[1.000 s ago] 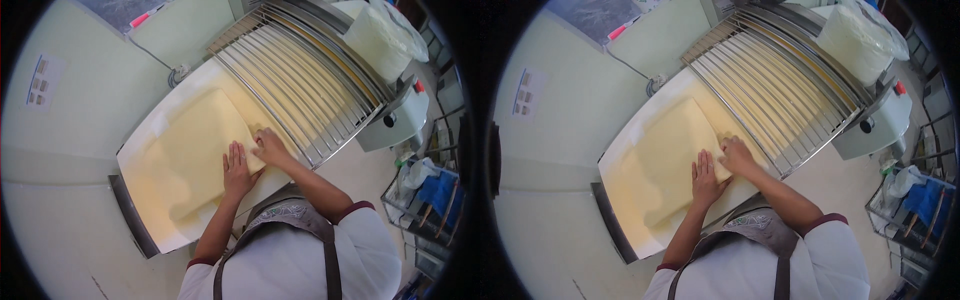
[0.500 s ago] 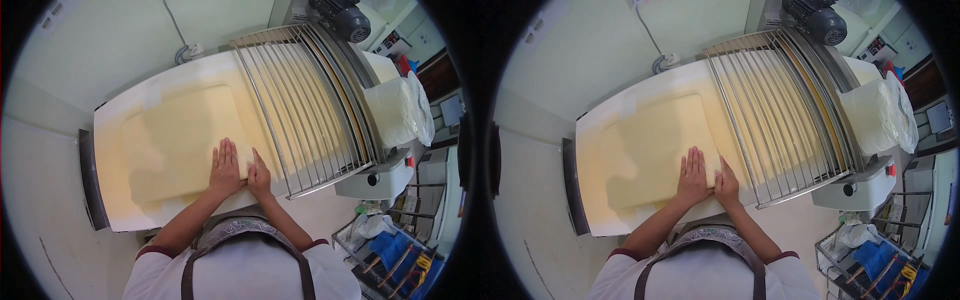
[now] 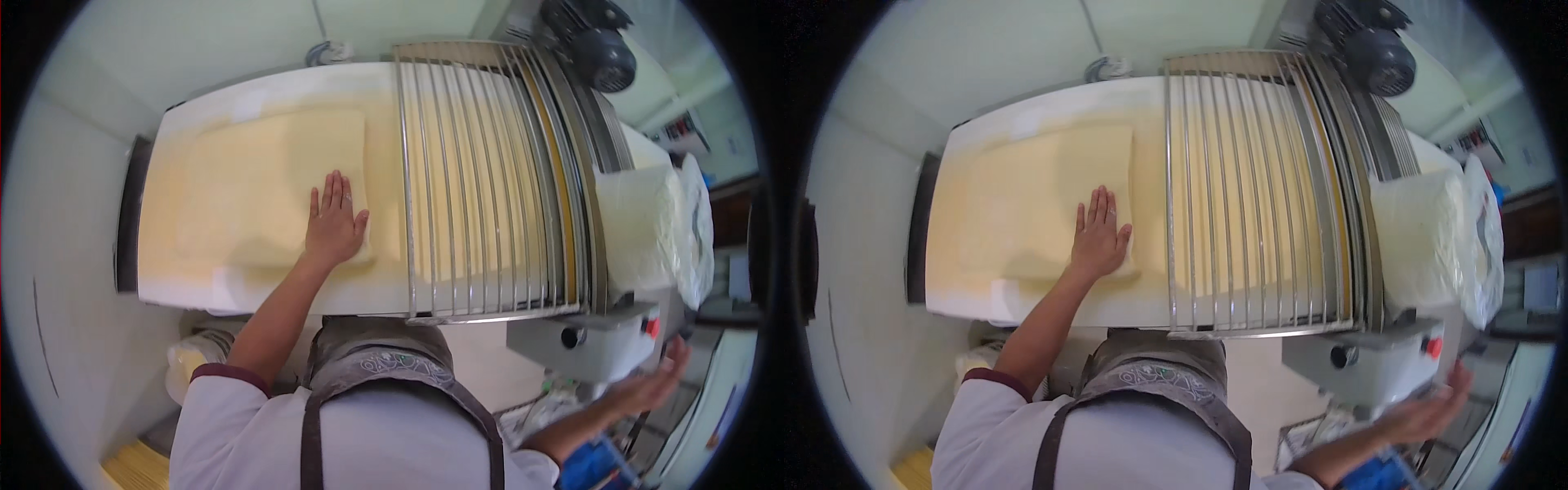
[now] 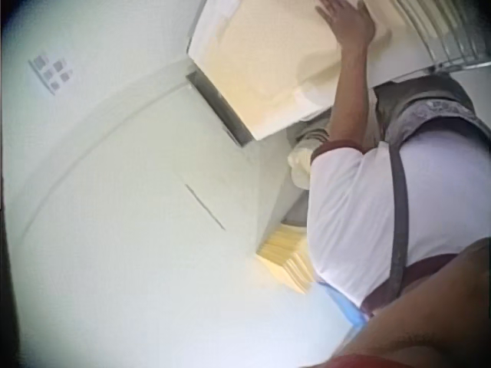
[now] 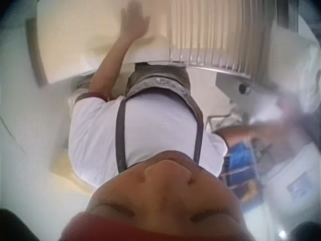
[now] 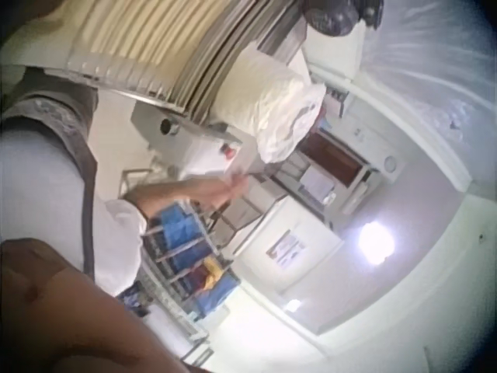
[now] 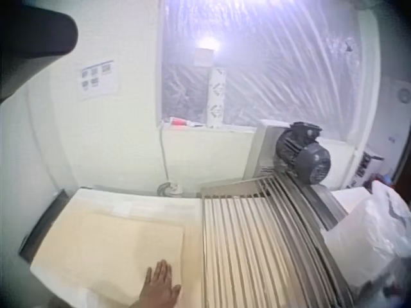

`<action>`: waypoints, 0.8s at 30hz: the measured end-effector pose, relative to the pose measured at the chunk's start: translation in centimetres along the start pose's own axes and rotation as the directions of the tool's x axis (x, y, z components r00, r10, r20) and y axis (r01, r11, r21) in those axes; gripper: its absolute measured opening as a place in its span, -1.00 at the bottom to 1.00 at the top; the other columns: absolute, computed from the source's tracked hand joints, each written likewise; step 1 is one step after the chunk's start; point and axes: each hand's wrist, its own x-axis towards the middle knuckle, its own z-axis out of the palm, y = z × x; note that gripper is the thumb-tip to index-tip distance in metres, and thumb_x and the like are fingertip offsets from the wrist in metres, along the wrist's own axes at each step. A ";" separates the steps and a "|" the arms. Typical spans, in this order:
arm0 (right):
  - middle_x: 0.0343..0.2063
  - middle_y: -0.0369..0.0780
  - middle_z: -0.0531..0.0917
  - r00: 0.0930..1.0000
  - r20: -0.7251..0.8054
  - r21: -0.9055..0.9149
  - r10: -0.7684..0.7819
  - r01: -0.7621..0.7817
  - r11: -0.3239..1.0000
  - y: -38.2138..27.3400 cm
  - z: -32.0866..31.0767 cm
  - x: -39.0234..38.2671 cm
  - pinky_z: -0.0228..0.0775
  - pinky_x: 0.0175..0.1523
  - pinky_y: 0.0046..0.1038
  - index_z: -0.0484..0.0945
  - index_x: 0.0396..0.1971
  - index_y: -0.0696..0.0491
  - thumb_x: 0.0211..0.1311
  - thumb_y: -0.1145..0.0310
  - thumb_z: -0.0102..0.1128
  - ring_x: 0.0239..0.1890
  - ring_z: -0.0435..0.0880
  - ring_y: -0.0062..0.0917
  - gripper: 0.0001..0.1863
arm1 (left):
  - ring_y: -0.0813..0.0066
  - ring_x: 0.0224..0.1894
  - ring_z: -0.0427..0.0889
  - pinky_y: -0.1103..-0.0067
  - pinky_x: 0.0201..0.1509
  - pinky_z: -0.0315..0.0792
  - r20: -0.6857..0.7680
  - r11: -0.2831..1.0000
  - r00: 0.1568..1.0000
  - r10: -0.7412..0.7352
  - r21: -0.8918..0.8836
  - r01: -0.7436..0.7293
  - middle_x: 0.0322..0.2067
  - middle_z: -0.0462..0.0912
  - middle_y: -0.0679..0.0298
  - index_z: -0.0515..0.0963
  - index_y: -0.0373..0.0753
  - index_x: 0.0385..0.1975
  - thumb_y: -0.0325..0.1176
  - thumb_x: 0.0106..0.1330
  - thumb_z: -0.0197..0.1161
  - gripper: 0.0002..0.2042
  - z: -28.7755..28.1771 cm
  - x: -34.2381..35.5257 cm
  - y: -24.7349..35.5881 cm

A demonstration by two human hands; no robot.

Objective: The person wraps butter in dough by folding the dough over it and pinching the seams by hand, then flattens the dough by passing it through a dough sheeter machine.

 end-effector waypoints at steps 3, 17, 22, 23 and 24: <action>0.01 -0.09 0.57 0.897 0.370 -0.042 0.243 -0.245 0.969 18.5 -1.6 5.6 0.25 0.26 -0.32 0.45 0.10 0.23 0.42 0.25 -0.10 0.10 0.51 -0.38 -0.58 | 0.13 0.48 -0.19 0.20 0.48 -0.32 -0.050 0.998 0.996 -0.069 0.005 0.069 0.41 -0.11 -0.07 -0.05 -0.46 0.36 -0.07 0.40 -0.18 -0.33 0.1 -0.4 0.5; -0.08 -0.15 0.62 0.427 0.901 0.326 -0.083 -0.537 0.778 41.6 9.7 -1.2 0.40 0.08 -0.37 0.52 -0.01 0.20 0.34 0.27 0.02 -0.04 0.60 -0.43 -0.64 | 0.02 0.34 0.19 0.16 0.39 0.02 -0.410 0.887 0.790 -0.455 -0.127 0.445 0.25 0.28 -0.04 0.35 -0.22 0.21 -0.36 0.28 0.11 -0.54 0.8 -26.8 19.7; -0.11 -0.16 0.64 0.577 0.793 0.519 -0.193 -0.475 0.711 41.6 10.0 -1.7 0.46 0.00 -0.37 0.53 -0.04 0.18 0.32 0.28 0.03 -0.11 0.64 -0.45 -0.66 | -0.01 0.02 0.52 0.31 0.13 0.36 -0.275 0.766 0.846 -0.457 -0.605 0.217 -0.07 0.55 -0.01 0.47 -0.30 -0.04 -0.37 0.20 0.24 -0.66 0.8 -30.3 34.8; -0.13 -0.17 0.64 0.622 0.764 0.561 -0.173 -0.506 0.655 38.5 9.4 -1.4 0.48 -0.04 -0.36 0.52 -0.05 0.17 0.31 0.28 0.03 -0.14 0.65 -0.47 -0.67 | 0.00 -0.01 0.55 0.33 0.11 0.39 -0.184 0.691 0.909 -0.374 -0.709 0.141 -0.10 0.58 -0.01 0.49 -0.28 -0.08 -0.34 0.19 0.27 -0.68 1.5 -30.9 38.4; -0.13 -0.17 0.64 0.556 0.798 0.565 -0.231 -0.561 0.605 37.5 9.5 -0.6 0.47 -0.02 -0.37 0.49 -0.01 0.17 0.34 0.25 -0.01 -0.13 0.64 -0.47 -0.64 | 0.01 -0.04 0.57 0.35 0.09 0.42 -0.110 0.585 0.956 -0.272 -0.808 0.074 -0.12 0.60 -0.01 0.51 -0.27 -0.12 -0.31 0.17 0.29 -0.70 1.9 -31.4 42.2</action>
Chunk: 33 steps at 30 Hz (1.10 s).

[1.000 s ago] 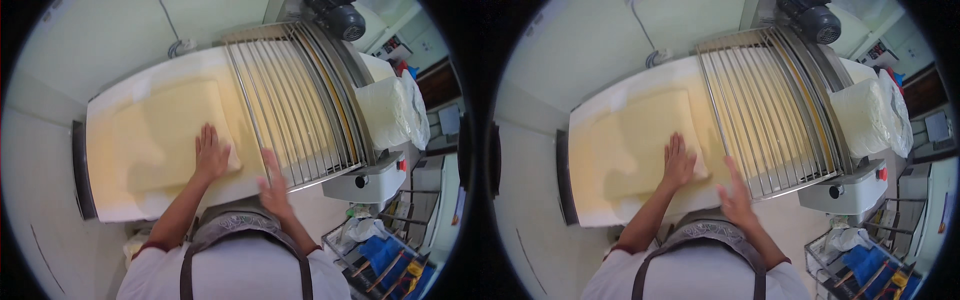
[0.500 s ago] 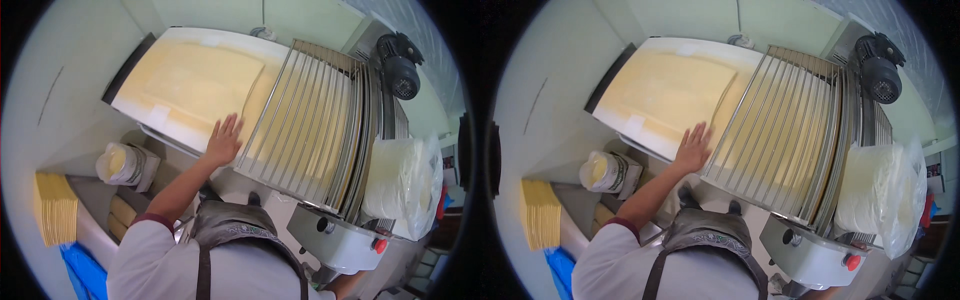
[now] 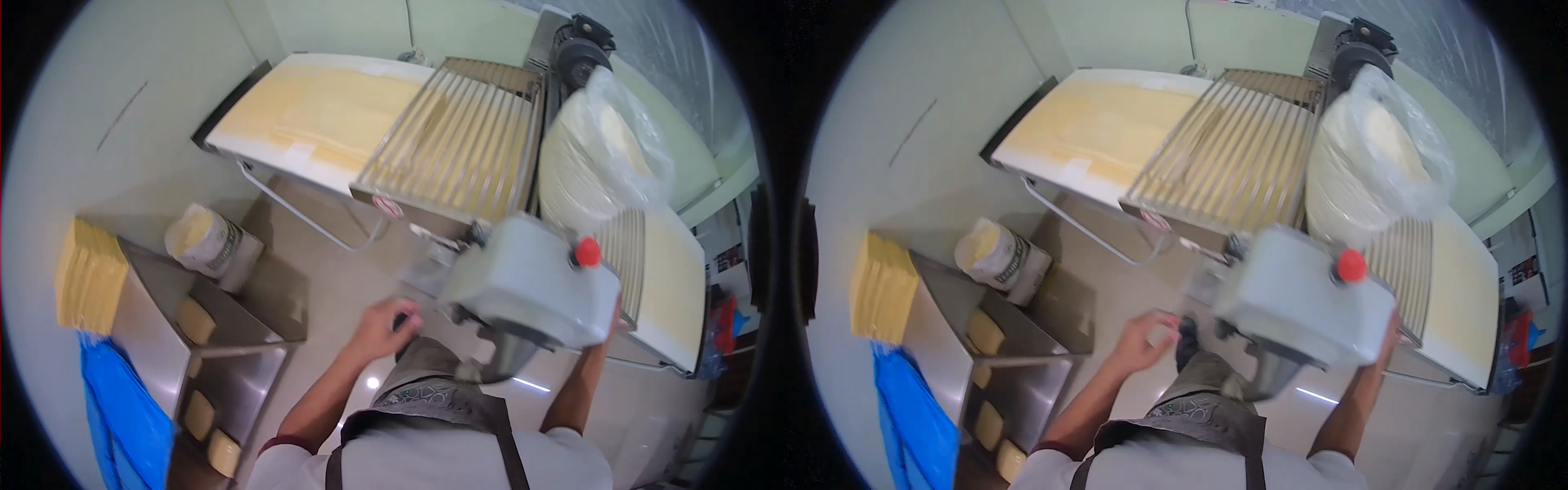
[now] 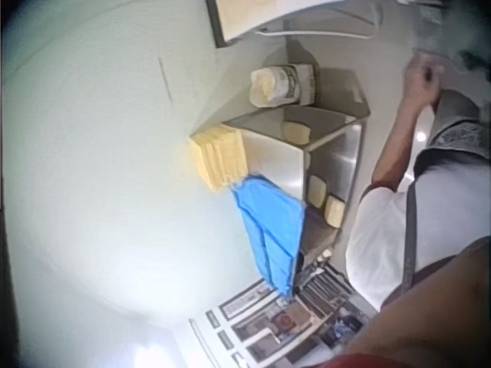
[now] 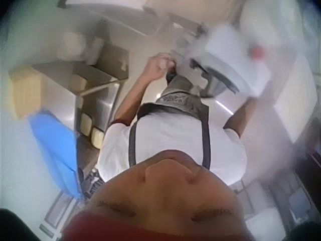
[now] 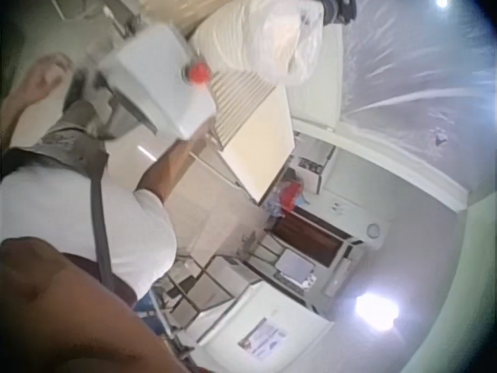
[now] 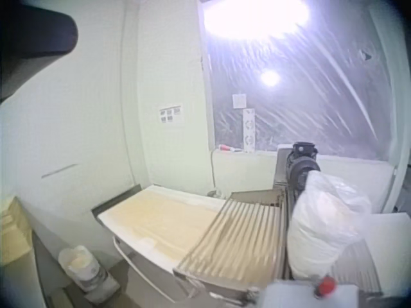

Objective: The person wraps butter in dough by folding the dough over it and pinching the seams by hand, then flattens the dough by passing it through a dough sheeter machine.

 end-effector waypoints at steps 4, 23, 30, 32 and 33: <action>-0.08 -0.18 0.60 0.993 0.069 0.115 0.100 -0.107 0.988 -2.8 0.9 0.2 0.43 0.04 -0.41 0.42 0.08 0.16 0.44 0.13 -0.19 -0.07 0.59 -0.49 -0.55 | 0.11 -0.20 0.64 0.40 -0.08 0.49 -0.012 0.928 0.929 0.371 0.038 -0.370 -0.24 0.64 0.04 0.54 -0.29 -0.29 -0.33 0.10 0.37 -0.75 12.1 -3.3 5.9; -0.10 -0.16 0.49 0.856 0.490 0.336 -0.165 -0.011 0.942 -3.5 -0.6 2.2 0.19 0.17 -0.49 0.36 0.05 0.24 0.53 0.18 -0.32 0.00 0.41 -0.51 -0.56 | 0.43 -0.62 0.55 0.49 -0.52 0.49 -0.313 0.315 0.715 -0.625 -0.939 -0.136 -0.61 0.54 0.25 0.50 -0.28 -0.40 0.08 0.28 0.21 -0.55 29.9 -4.4 10.4; 0.13 -0.03 0.41 0.522 0.379 0.321 -0.764 0.700 0.638 -8.1 -2.9 2.7 0.13 0.29 -0.26 0.33 0.12 0.24 0.27 0.32 0.04 0.19 0.37 -0.24 -0.53 | 0.37 -0.55 0.60 0.40 -0.36 0.58 -0.473 0.494 0.627 -0.619 -0.855 -0.157 -0.61 0.52 0.26 0.46 -0.20 -0.42 0.23 0.18 0.20 -0.49 30.2 -4.2 10.0; 0.12 0.01 0.41 0.227 0.540 0.445 -0.810 0.740 0.504 -10.9 -2.5 3.7 0.19 0.25 -0.19 0.37 0.09 0.22 0.14 0.38 0.14 0.18 0.36 -0.10 -0.50 | 0.40 -0.61 0.57 0.47 -0.50 0.53 -0.480 0.523 0.572 -0.665 -0.846 -0.103 -0.66 0.48 0.28 0.43 -0.19 -0.46 0.23 0.21 0.18 -0.50 30.2 -3.9 10.6; 0.13 0.03 0.39 0.087 0.614 0.442 -0.784 0.786 0.433 -12.6 -1.7 3.7 0.18 0.26 -0.15 0.39 0.07 0.22 0.09 0.37 0.17 0.18 0.35 -0.05 -0.49 | 0.42 -0.64 0.54 0.51 -0.56 0.50 -0.513 0.545 0.548 -0.661 -0.830 -0.120 -0.68 0.46 0.30 0.41 -0.18 -0.49 0.22 0.22 0.17 -0.50 30.2 -3.9 11.3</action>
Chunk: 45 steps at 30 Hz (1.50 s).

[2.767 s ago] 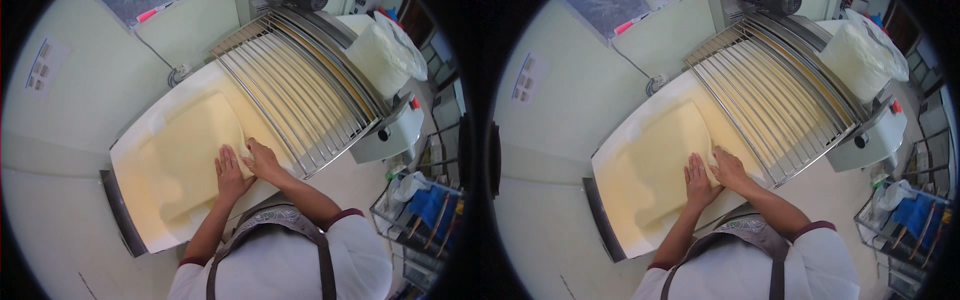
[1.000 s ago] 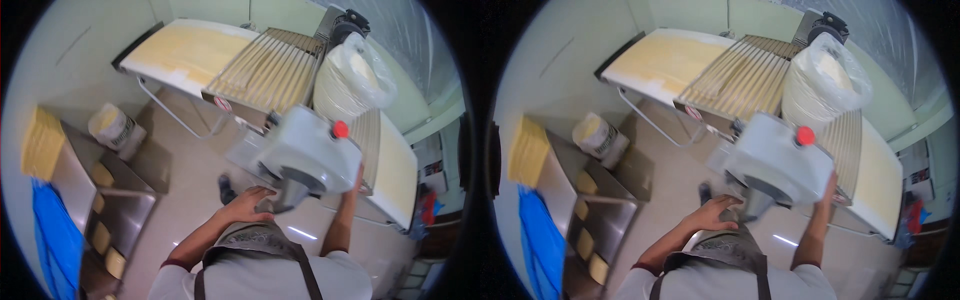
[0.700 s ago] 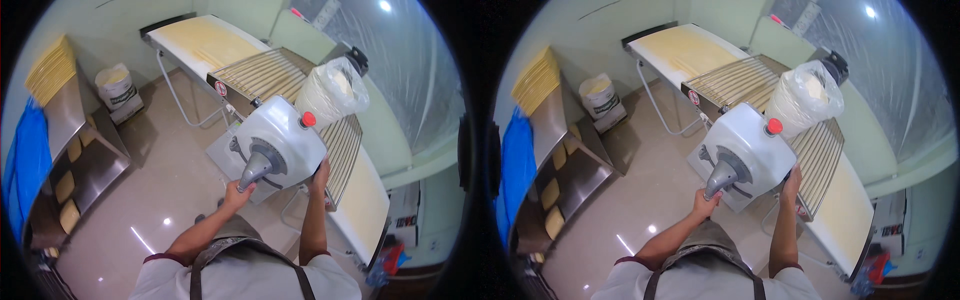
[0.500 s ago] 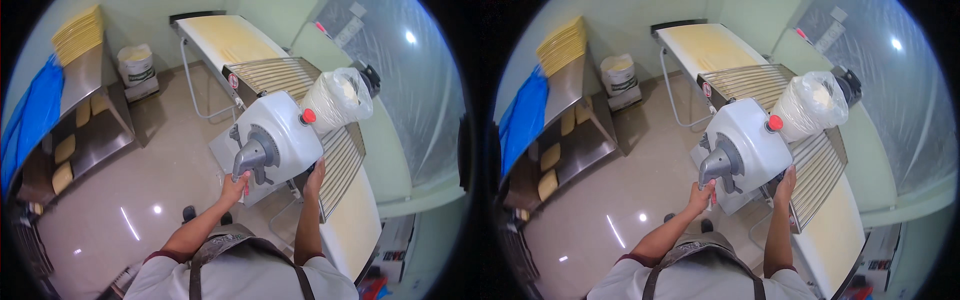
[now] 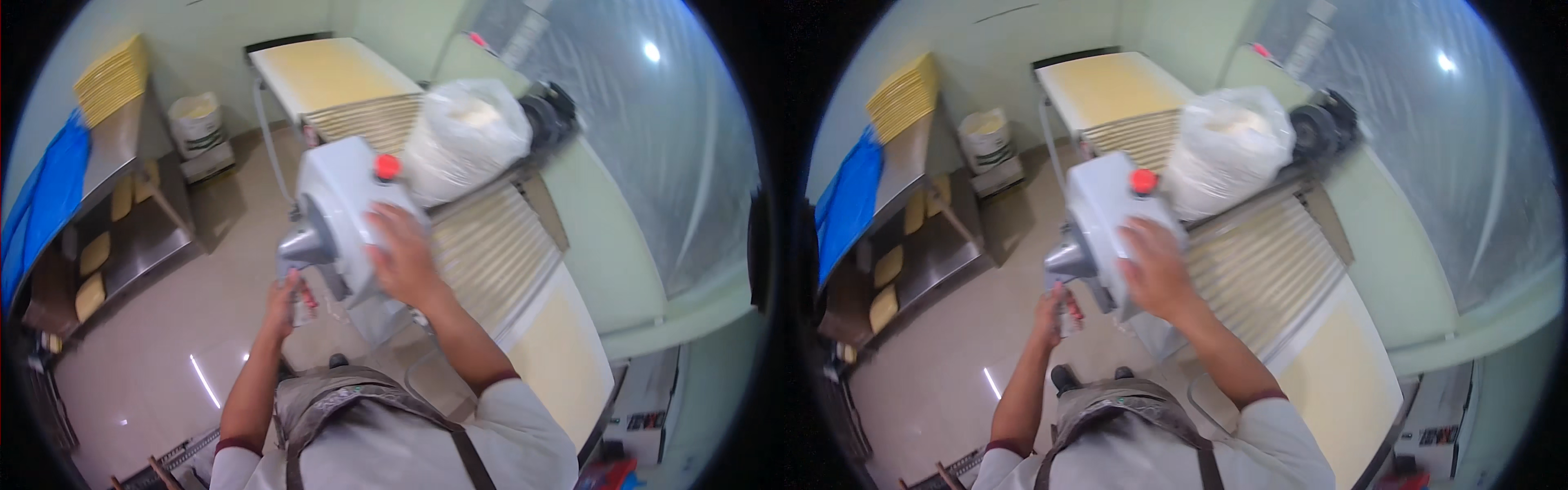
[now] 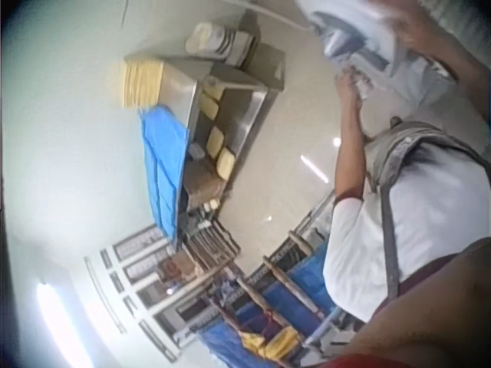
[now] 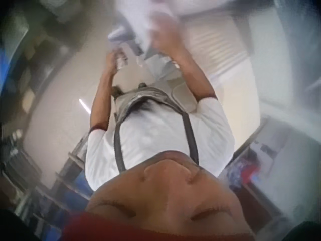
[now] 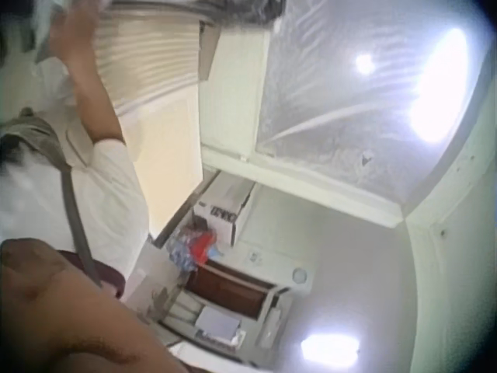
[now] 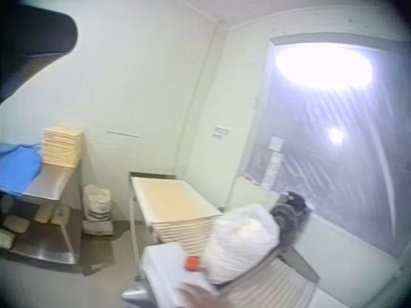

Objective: The person wraps butter in dough by folding the dough over it and pinching the seams by hand, then flattens the dough by passing it through a dough sheeter machine.

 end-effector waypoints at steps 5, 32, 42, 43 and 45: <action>0.20 0.09 0.29 0.991 0.134 -0.065 -0.028 0.037 0.997 -0.1 0.8 5.2 0.10 0.32 -0.14 0.29 0.13 0.29 0.18 0.34 0.09 0.26 0.26 -0.03 -0.46 | 0.44 -0.68 0.48 0.53 -0.55 0.46 -0.017 0.999 1.000 -0.010 -0.042 0.009 -0.71 0.39 0.32 0.35 -0.16 -0.54 0.14 0.25 0.18 -0.55 0.0 0.2 0.4; -0.25 0.03 0.66 0.464 0.673 -0.561 0.576 -0.187 0.806 10.8 12.8 24.4 0.38 -0.04 -0.32 0.66 -0.34 0.14 0.10 0.09 0.04 -0.17 0.63 -0.21 -0.58 | 0.57 -0.67 0.50 0.53 -0.56 0.37 0.018 0.965 0.997 -0.076 0.254 0.069 -0.73 0.52 0.30 0.58 -0.32 -0.53 0.05 0.19 0.32 -0.55 -0.1 -1.0 2.8; -0.09 0.08 0.61 0.621 0.527 -0.483 0.580 -0.343 0.806 6.3 11.1 23.2 0.31 0.16 -0.22 0.62 -0.14 0.15 0.22 -0.17 -0.09 0.04 0.55 -0.06 -0.36 | 0.62 -0.64 0.50 0.56 -0.52 0.38 0.145 0.928 0.982 0.123 0.333 -0.166 -0.70 0.54 0.31 0.59 -0.29 -0.50 -0.03 0.16 0.38 -0.62 -2.3 1.3 1.2; -0.09 0.04 0.61 0.659 0.491 -0.487 0.569 -0.334 0.807 5.4 10.7 22.6 0.31 0.15 -0.20 0.63 -0.14 0.12 0.23 -0.17 -0.11 0.04 0.55 -0.07 -0.37 | 0.62 -0.63 0.50 0.57 -0.52 0.39 0.132 0.929 0.984 0.119 0.335 -0.157 -0.70 0.55 0.31 0.59 -0.28 -0.50 -0.02 0.16 0.37 -0.62 -2.0 1.1 1.5; -0.09 -0.01 0.63 0.722 0.462 -0.450 0.515 -0.309 0.838 4.0 9.3 21.6 0.33 0.13 -0.17 0.62 -0.11 0.05 0.24 -0.17 -0.12 0.02 0.57 -0.10 -0.40 | 0.62 -0.63 0.51 0.58 -0.51 0.39 0.141 0.923 0.982 0.122 0.347 -0.164 -0.70 0.55 0.32 0.59 -0.28 -0.50 -0.02 0.17 0.37 -0.62 -1.3 1.0 1.3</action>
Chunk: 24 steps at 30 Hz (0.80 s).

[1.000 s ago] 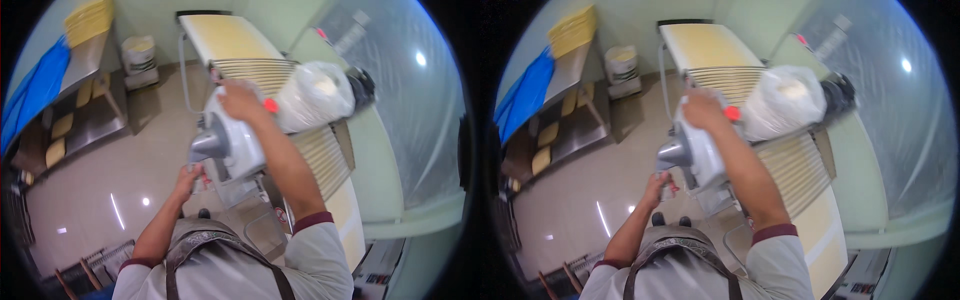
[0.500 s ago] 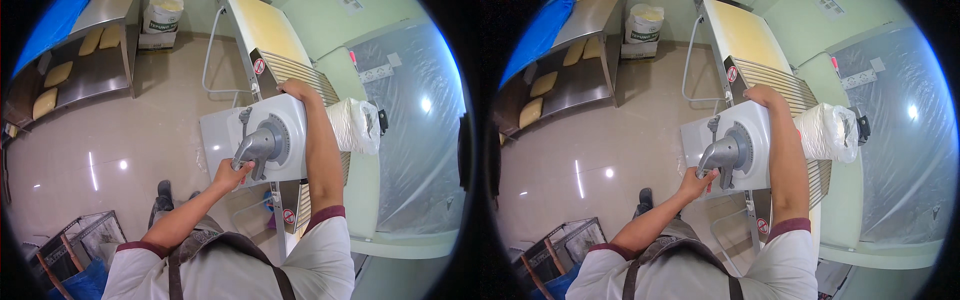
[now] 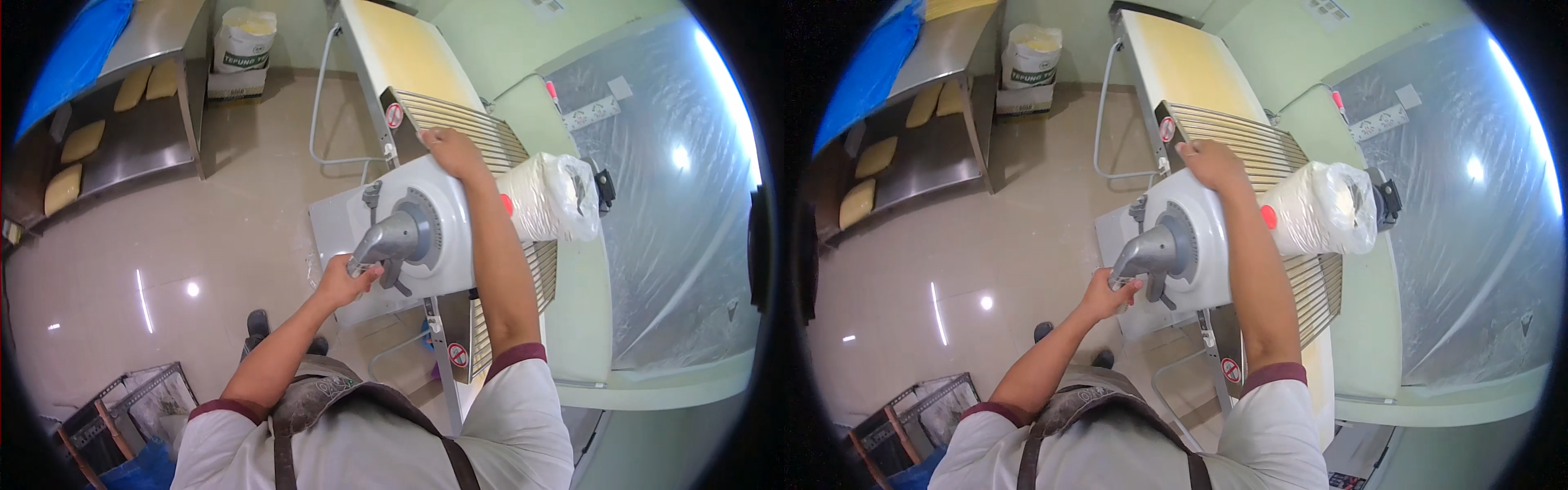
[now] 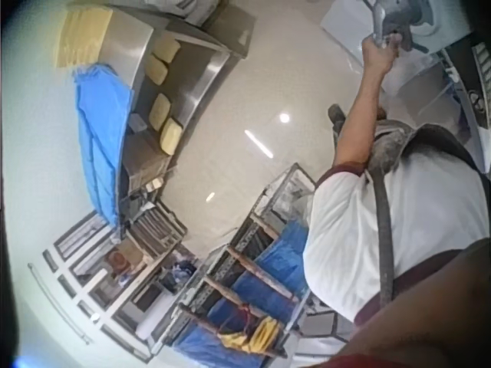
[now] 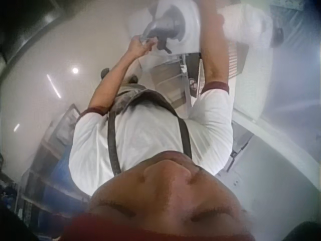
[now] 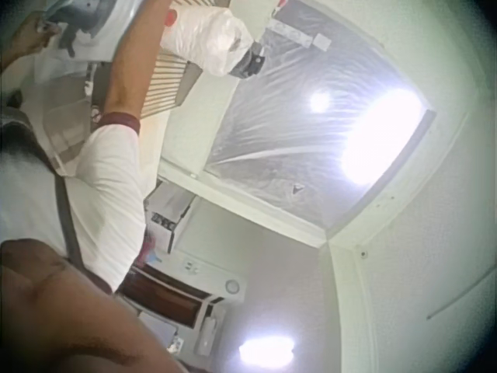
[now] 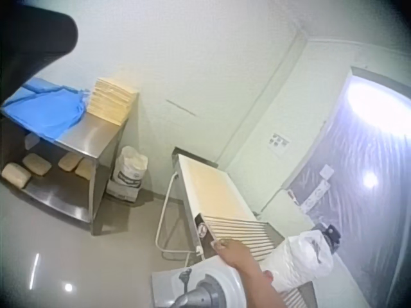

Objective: The person wraps butter in dough by folding the dough over it and pinching the seams by hand, then flattens the dough by passing it through a dough sheeter machine.

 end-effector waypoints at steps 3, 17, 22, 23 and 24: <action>0.07 0.01 0.50 0.979 -0.126 -0.009 -0.162 0.162 0.987 0.3 0.5 -3.5 0.24 0.21 -0.16 0.47 0.09 0.06 0.23 -0.05 0.05 0.15 0.44 -0.13 -0.43 | 0.61 -0.60 0.53 0.58 -0.49 0.41 -0.008 0.995 1.000 0.008 -0.099 -0.009 -0.67 0.57 0.33 0.56 -0.27 -0.51 -0.02 0.18 0.35 -0.63 0.6 0.6 -1.0; 0.26 -0.05 0.29 0.771 -0.593 0.096 -0.233 0.355 0.930 7.1 5.3 -22.6 0.01 0.32 -0.05 0.27 0.22 0.17 0.23 0.20 0.05 0.30 0.23 -0.15 -0.41 | 0.45 -0.63 0.56 0.53 -0.55 0.47 -0.186 0.985 0.982 -0.022 -0.170 -0.011 -0.68 0.50 0.22 0.46 -0.25 -0.60 0.06 0.15 0.31 -0.56 1.1 -0.1 -1.2; 0.24 0.02 0.30 0.659 -0.743 0.226 -0.116 0.411 0.883 9.9 8.6 -23.0 0.03 0.34 -0.13 0.30 0.21 0.17 0.31 0.24 -0.03 0.28 0.23 -0.03 -0.48 | 0.45 -0.63 0.56 0.54 -0.54 0.47 -0.204 0.985 0.979 -0.025 -0.174 -0.011 -0.69 0.51 0.21 0.46 -0.26 -0.59 0.07 0.16 0.30 -0.55 1.1 -0.3 -1.3; 0.24 0.02 0.30 0.655 -0.745 0.226 -0.121 0.420 0.879 10.2 9.1 -22.9 0.03 0.34 -0.13 0.30 0.21 0.17 0.31 0.24 -0.03 0.28 0.23 -0.03 -0.48 | 0.45 -0.63 0.56 0.54 -0.54 0.47 -0.212 0.985 0.977 -0.020 -0.172 -0.017 -0.69 0.51 0.21 0.46 -0.26 -0.59 0.07 0.16 0.30 -0.55 1.2 -0.2 -1.3; 0.23 0.02 0.31 0.624 -0.781 0.339 -0.015 0.445 0.829 10.3 9.7 -22.7 0.07 0.33 -0.17 0.30 0.21 0.19 0.33 0.24 -0.04 0.27 0.26 -0.07 -0.49 | 0.45 -0.62 0.56 0.55 -0.54 0.47 -0.207 0.987 0.978 -0.018 -0.161 -0.016 -0.68 0.51 0.22 0.47 -0.26 -0.59 0.06 0.16 0.30 -0.55 1.3 -0.3 -1.3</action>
